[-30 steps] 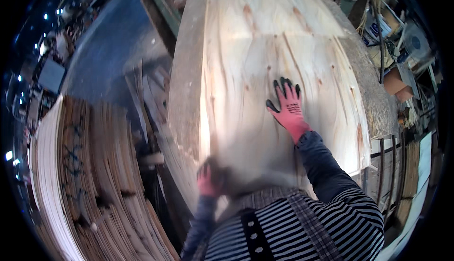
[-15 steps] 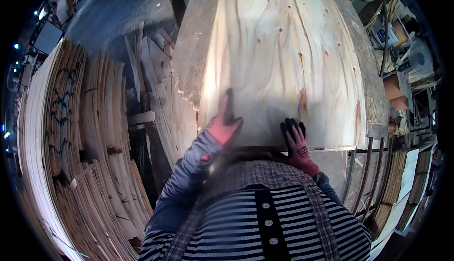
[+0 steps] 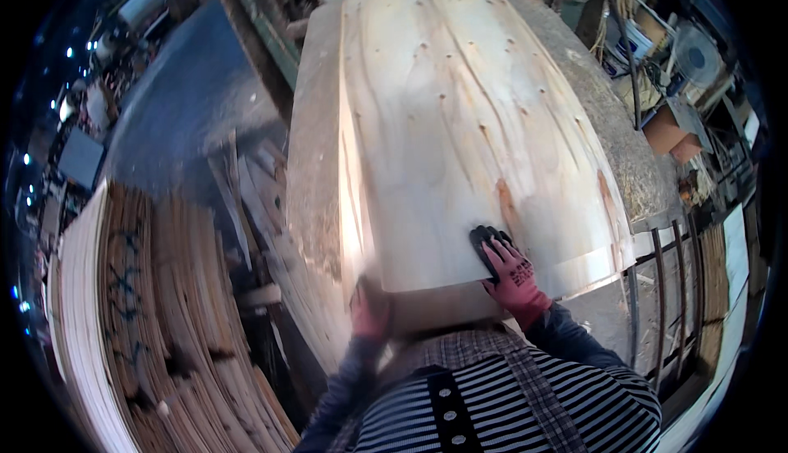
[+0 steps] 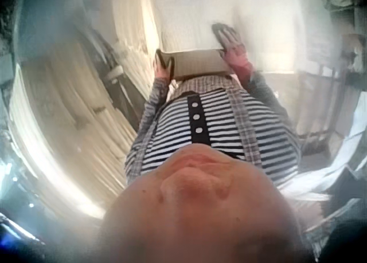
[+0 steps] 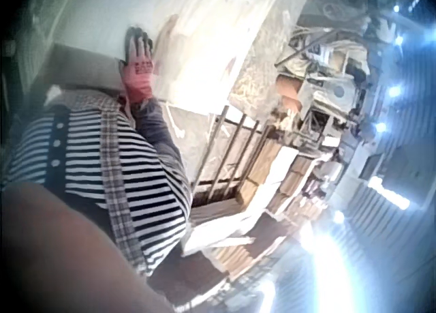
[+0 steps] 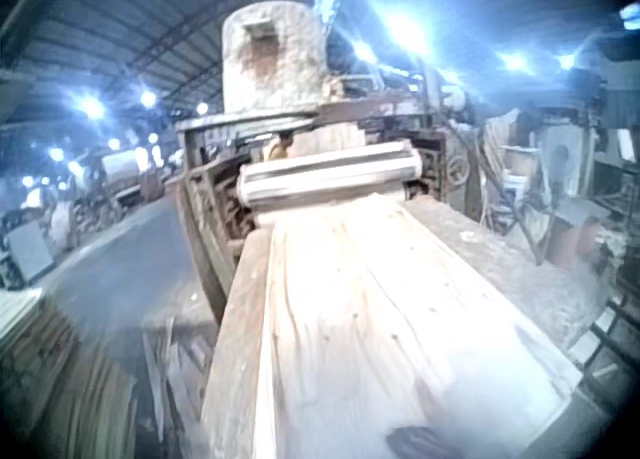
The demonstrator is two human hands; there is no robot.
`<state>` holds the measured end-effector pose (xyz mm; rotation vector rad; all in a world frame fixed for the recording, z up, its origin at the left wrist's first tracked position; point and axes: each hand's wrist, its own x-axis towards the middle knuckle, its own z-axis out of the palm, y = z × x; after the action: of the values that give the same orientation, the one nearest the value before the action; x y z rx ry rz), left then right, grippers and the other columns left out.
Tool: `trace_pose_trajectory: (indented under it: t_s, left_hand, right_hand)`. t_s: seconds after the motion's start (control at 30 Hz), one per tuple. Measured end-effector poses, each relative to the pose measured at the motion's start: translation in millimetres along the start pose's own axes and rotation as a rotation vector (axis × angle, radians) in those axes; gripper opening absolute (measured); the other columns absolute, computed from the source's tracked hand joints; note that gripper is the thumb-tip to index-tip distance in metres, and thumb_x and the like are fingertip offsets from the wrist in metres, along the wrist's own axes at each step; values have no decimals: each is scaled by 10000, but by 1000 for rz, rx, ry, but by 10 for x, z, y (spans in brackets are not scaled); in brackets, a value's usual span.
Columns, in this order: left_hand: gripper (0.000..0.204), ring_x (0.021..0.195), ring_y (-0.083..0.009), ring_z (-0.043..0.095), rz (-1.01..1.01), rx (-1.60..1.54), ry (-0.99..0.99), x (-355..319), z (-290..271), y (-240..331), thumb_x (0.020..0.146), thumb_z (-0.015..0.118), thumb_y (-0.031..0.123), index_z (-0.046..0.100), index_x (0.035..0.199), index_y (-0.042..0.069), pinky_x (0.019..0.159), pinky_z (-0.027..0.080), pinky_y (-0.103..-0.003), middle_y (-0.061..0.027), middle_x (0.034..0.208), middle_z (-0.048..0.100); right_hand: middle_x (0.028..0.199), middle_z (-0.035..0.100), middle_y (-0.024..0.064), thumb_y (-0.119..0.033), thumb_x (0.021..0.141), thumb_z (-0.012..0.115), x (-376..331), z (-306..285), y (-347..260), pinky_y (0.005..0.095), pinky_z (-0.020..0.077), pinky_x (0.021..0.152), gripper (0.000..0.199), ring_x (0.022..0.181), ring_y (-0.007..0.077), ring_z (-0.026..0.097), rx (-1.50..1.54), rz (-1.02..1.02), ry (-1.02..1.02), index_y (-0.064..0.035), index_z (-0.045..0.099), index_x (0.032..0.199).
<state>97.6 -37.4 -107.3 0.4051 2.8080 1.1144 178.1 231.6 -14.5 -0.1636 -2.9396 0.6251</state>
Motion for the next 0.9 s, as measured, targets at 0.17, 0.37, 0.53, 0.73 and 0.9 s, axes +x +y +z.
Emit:
trace_pose_trajectory:
  t_s: [0.17, 0.37, 0.53, 0.73, 0.9]
  left_hand:
    - [555, 1102, -310, 404, 17, -107, -28, 70, -110, 110, 793, 554, 233, 324, 1241, 1, 903, 343, -347, -204, 1192, 409]
    - [572, 1140, -310, 367, 30, -111, -48, 16, -206, 268, 736, 582, 82, 330, 1243, 1, 950, 296, -346, -184, 1228, 386]
    - [523, 1157, -381, 314, 217, -22, -25, 64, -316, 497, 778, 540, 164, 335, 1227, -6, 953, 284, -405, -241, 1227, 353]
    - [640, 1193, -399, 240, 156, -21, -135, 91, -410, 513, 712, 609, 173, 310, 1252, 7, 957, 270, -431, -241, 1272, 295]
    - [759, 1184, -430, 218, 248, -127, -194, 105, -464, 580, 681, 624, 177, 205, 1284, -11, 970, 248, -439, -277, 1275, 244]
  right_hand:
    - [1241, 382, 168, -278, 727, 571, 777, 11, 133, 421, 285, 956, 565, 1136, 344, 357, 14, 7, 47, -93, 374, 1223]
    - [1245, 384, 143, -290, 771, 518, 1832, 246, 479, 408, 269, 965, 534, 1147, 310, 356, -1, -42, 215, -103, 348, 1241]
    - [1270, 350, 141, -302, 772, 509, 2656, 294, 713, 469, 197, 983, 529, 1192, 302, 287, -224, 88, 234, -110, 351, 1240]
    - [1265, 331, 168, -385, 747, 513, 1990, 402, 558, 498, 130, 999, 609, 1194, 334, 267, -175, -88, 313, -54, 352, 1231]
    - [1261, 330, 179, -398, 723, 538, 600, 211, 274, 507, 144, 990, 647, 1198, 347, 261, -95, -105, 66, -61, 352, 1243]
